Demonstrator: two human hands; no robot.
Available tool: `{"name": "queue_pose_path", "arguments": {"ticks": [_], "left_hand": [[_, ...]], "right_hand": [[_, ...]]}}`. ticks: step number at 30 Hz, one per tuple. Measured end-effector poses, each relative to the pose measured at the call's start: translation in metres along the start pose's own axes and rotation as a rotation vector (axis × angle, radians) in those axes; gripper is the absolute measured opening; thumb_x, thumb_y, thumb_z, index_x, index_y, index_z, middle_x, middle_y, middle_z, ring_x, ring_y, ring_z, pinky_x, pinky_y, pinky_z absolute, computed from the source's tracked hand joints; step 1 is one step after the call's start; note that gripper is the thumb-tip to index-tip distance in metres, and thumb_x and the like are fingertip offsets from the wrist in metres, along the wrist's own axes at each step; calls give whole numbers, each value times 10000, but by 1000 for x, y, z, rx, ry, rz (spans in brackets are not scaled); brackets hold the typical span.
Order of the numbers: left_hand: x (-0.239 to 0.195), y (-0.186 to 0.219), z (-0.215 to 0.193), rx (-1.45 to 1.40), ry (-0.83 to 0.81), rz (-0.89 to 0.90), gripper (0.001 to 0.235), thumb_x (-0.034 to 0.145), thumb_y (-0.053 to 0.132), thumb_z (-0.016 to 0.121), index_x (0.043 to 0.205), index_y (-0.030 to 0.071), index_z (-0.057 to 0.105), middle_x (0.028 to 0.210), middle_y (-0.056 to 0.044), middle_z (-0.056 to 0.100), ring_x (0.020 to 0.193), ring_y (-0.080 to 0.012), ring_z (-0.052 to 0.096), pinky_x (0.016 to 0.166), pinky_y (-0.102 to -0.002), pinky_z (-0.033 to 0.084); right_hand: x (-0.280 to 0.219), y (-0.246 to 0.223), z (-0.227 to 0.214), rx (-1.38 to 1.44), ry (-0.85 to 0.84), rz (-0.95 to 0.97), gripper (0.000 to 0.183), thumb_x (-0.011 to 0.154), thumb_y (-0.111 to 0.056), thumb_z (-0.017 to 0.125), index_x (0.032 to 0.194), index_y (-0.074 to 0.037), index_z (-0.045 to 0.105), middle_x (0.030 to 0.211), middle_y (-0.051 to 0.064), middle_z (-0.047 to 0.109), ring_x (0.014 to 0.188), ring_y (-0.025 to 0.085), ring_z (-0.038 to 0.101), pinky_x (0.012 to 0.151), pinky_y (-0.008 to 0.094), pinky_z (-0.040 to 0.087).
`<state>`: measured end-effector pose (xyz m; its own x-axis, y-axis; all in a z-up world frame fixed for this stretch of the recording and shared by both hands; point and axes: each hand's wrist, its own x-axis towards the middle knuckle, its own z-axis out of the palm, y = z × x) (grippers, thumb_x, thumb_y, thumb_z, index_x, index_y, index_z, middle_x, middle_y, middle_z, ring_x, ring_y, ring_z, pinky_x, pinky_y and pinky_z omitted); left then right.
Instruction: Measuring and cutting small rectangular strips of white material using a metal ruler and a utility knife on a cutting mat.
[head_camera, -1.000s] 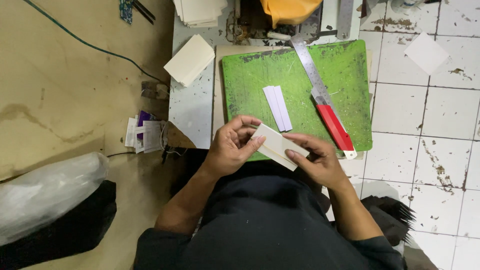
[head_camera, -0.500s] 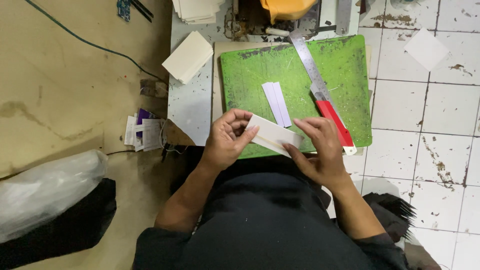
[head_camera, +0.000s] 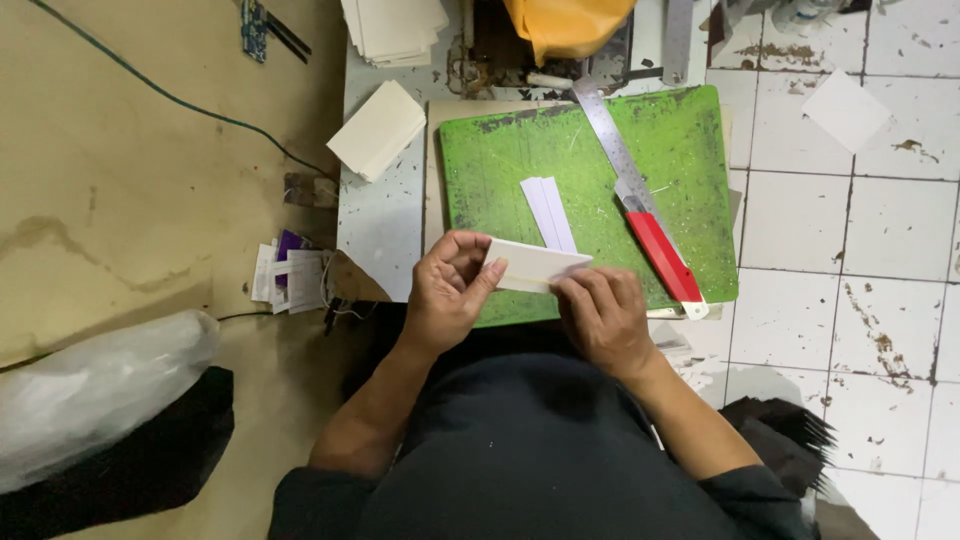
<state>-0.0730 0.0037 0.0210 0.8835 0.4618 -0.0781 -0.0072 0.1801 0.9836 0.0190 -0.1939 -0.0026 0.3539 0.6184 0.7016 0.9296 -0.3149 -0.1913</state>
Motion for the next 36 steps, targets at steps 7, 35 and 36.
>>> {"name": "queue_pose_path", "arguments": {"ticks": [7,35,36], "left_hand": [[10,-15,-7,-23,118,12,295,945,65,729,1164,-76,592,887,-173,741,721,-133,694,649,-280,649],[35,-38,-27,-163,329,-8,280,911,69,748,1147,-35,638,849,-118,739,688,-103,684,563,-210,590],[38,-35,-26,-180,372,14,292,906,54,760,1161,-37,650,853,-134,747,699,-109,679,568,-220,589]], "right_hand": [[-4,7,16,433,-132,91,33,923,-22,649,931,-47,629,871,102,672,736,338,664,601,409,534],[56,-24,11,726,-723,378,88,891,-98,666,952,-101,602,633,144,691,595,407,682,532,467,494],[60,-30,11,735,-694,396,79,906,-111,670,867,-107,601,600,142,666,577,407,670,513,444,488]]}}
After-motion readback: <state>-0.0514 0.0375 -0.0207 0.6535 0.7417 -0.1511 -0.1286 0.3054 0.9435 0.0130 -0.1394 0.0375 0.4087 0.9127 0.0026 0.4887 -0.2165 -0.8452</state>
